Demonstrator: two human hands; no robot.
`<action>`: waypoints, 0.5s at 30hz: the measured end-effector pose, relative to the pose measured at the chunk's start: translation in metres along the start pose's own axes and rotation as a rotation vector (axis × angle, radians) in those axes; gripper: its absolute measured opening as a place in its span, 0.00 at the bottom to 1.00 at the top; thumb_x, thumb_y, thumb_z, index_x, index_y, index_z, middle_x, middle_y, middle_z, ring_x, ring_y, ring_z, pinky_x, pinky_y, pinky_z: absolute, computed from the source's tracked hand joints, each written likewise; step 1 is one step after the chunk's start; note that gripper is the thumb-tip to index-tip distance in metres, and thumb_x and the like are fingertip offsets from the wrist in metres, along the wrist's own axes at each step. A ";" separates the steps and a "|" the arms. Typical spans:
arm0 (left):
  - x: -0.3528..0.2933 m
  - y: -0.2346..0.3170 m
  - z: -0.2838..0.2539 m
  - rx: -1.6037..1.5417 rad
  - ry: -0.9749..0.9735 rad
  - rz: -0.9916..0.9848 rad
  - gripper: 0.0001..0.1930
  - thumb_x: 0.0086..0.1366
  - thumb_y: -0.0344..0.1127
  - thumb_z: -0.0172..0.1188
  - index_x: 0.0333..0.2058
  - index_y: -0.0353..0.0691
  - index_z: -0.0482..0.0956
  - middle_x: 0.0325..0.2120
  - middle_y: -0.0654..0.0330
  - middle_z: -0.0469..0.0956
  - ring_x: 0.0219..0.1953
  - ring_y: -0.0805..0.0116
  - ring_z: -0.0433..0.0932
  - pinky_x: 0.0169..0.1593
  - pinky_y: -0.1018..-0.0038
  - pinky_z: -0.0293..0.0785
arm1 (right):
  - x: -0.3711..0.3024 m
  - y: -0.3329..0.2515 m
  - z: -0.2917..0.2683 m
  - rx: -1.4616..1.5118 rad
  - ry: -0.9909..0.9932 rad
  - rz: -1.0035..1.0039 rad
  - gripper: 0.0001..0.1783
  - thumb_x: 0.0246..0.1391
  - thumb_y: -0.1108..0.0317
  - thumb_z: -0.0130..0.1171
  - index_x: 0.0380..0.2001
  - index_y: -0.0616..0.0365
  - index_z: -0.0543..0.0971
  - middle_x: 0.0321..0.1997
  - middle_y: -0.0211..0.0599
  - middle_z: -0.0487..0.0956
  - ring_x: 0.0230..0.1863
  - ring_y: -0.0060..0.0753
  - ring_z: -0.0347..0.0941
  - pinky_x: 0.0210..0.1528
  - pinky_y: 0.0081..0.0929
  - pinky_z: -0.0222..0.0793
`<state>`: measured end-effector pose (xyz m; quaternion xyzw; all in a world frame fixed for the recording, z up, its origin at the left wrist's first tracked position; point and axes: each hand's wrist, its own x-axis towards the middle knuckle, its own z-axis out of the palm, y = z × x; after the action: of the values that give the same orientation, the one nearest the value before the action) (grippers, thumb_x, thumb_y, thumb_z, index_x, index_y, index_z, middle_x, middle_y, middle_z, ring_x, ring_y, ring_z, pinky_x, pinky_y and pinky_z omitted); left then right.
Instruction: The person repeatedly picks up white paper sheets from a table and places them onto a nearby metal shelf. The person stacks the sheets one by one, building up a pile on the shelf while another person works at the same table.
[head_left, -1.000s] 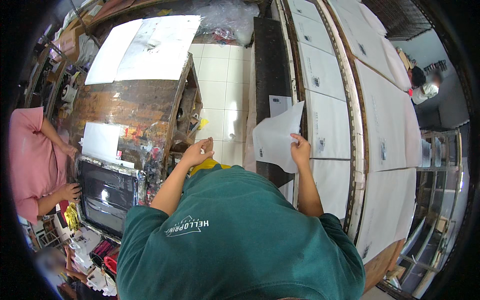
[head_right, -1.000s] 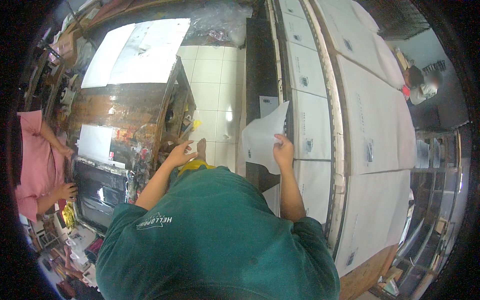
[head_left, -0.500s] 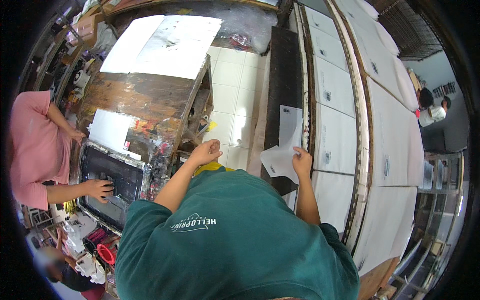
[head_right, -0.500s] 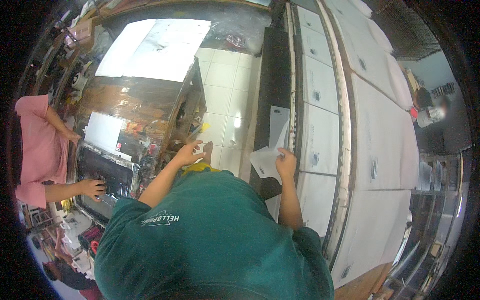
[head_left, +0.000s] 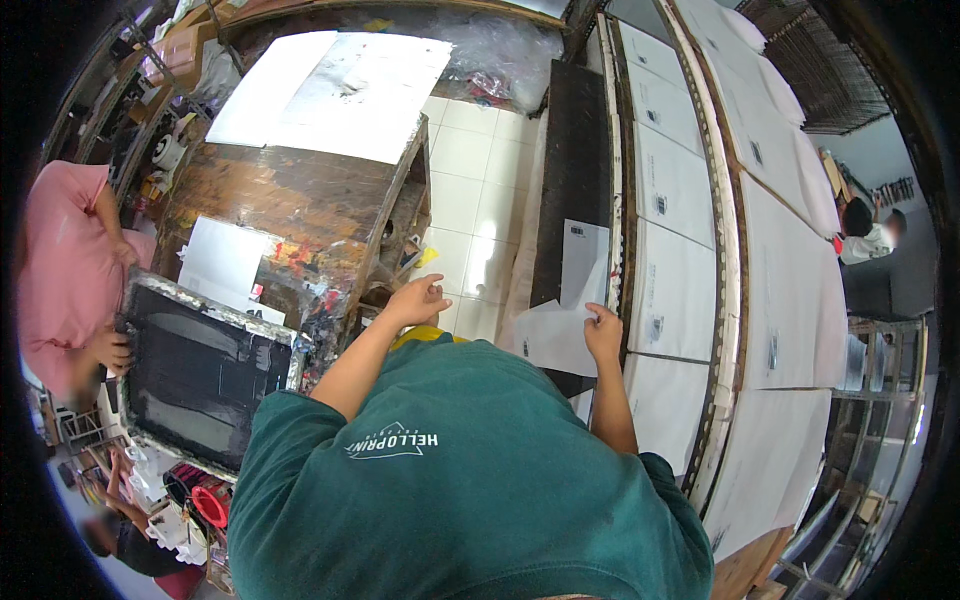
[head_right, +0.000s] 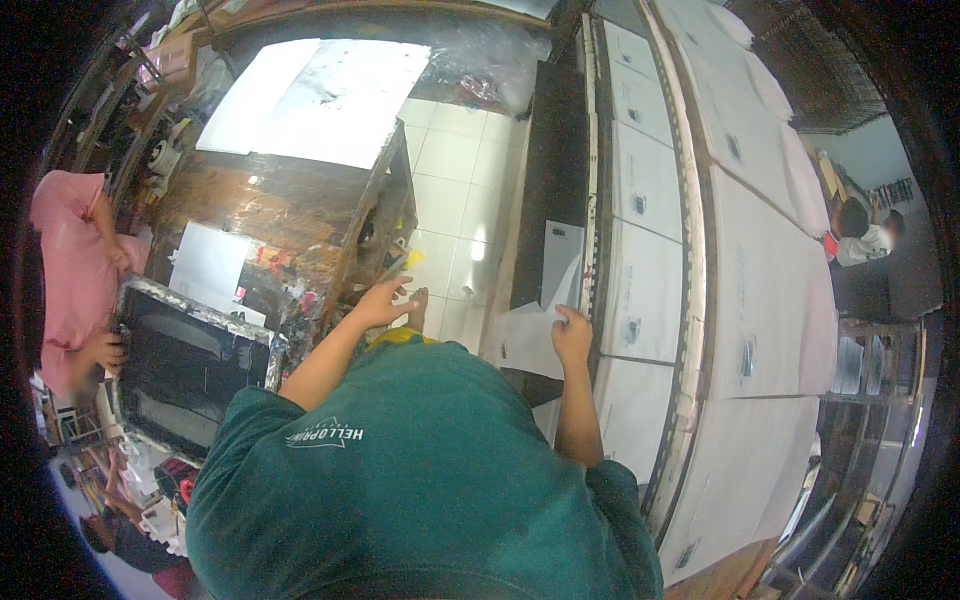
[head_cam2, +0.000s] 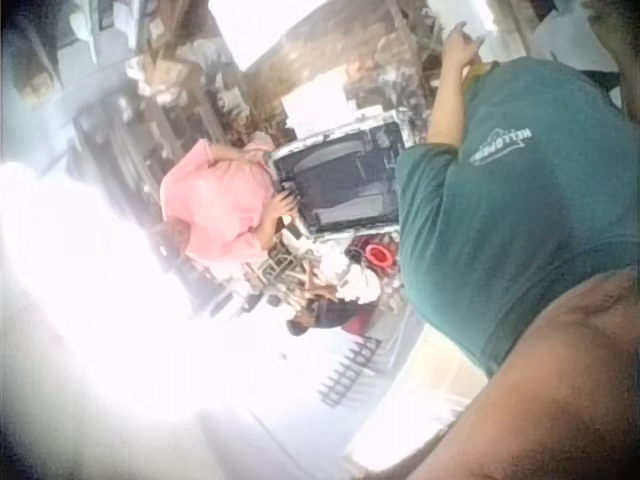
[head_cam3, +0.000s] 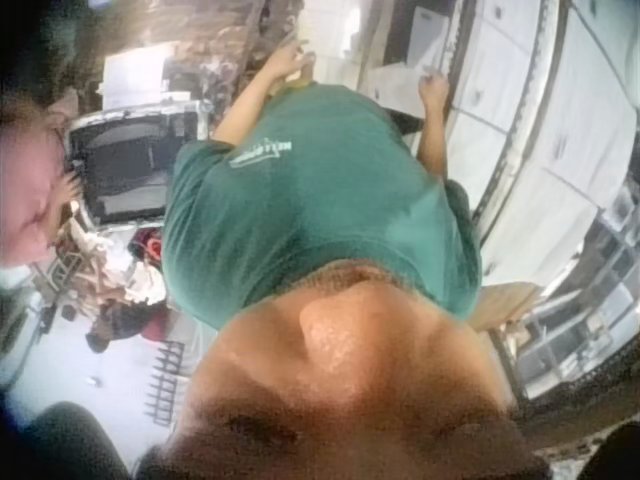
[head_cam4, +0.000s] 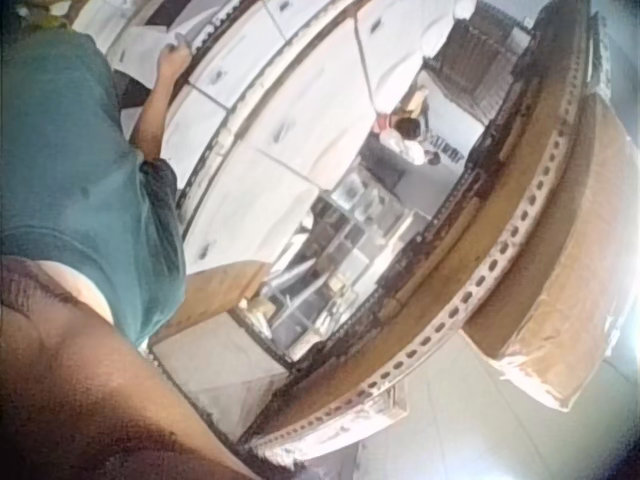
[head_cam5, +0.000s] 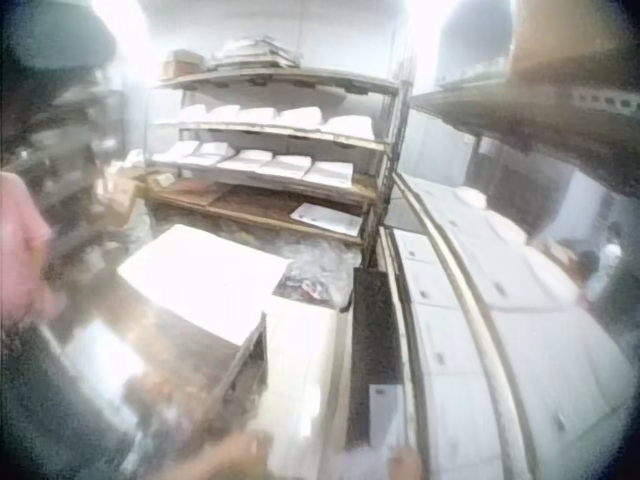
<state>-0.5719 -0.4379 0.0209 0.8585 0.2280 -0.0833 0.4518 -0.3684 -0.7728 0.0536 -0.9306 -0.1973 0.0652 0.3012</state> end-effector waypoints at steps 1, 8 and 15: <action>0.002 0.000 -0.001 0.001 -0.003 0.001 0.35 0.51 0.55 0.61 0.54 0.41 0.68 0.42 0.48 0.75 0.47 0.53 0.74 0.50 0.63 0.69 | 0.002 0.000 0.000 -0.013 -0.006 0.009 0.17 0.37 0.75 0.53 0.35 0.58 0.80 0.29 0.50 0.78 0.28 0.48 0.74 0.35 0.36 0.70; 0.007 0.002 -0.005 0.053 0.131 -0.006 0.32 0.50 0.55 0.62 0.52 0.46 0.70 0.41 0.53 0.76 0.46 0.54 0.74 0.49 0.63 0.70 | 0.010 0.019 0.010 0.021 0.082 -0.124 0.16 0.39 0.79 0.52 0.35 0.57 0.80 0.27 0.44 0.78 0.26 0.36 0.75 0.33 0.28 0.71; 0.015 0.012 -0.012 0.097 0.409 0.004 0.26 0.50 0.52 0.62 0.45 0.45 0.75 0.38 0.56 0.76 0.43 0.57 0.75 0.46 0.64 0.71 | 0.024 0.011 0.009 -0.020 0.034 0.020 0.13 0.39 0.79 0.55 0.31 0.60 0.80 0.31 0.50 0.79 0.33 0.45 0.78 0.38 0.32 0.72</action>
<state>-0.5538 -0.4287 0.0314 0.8786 0.3088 0.0830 0.3546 -0.3456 -0.7663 0.0400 -0.9365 -0.1835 0.0507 0.2946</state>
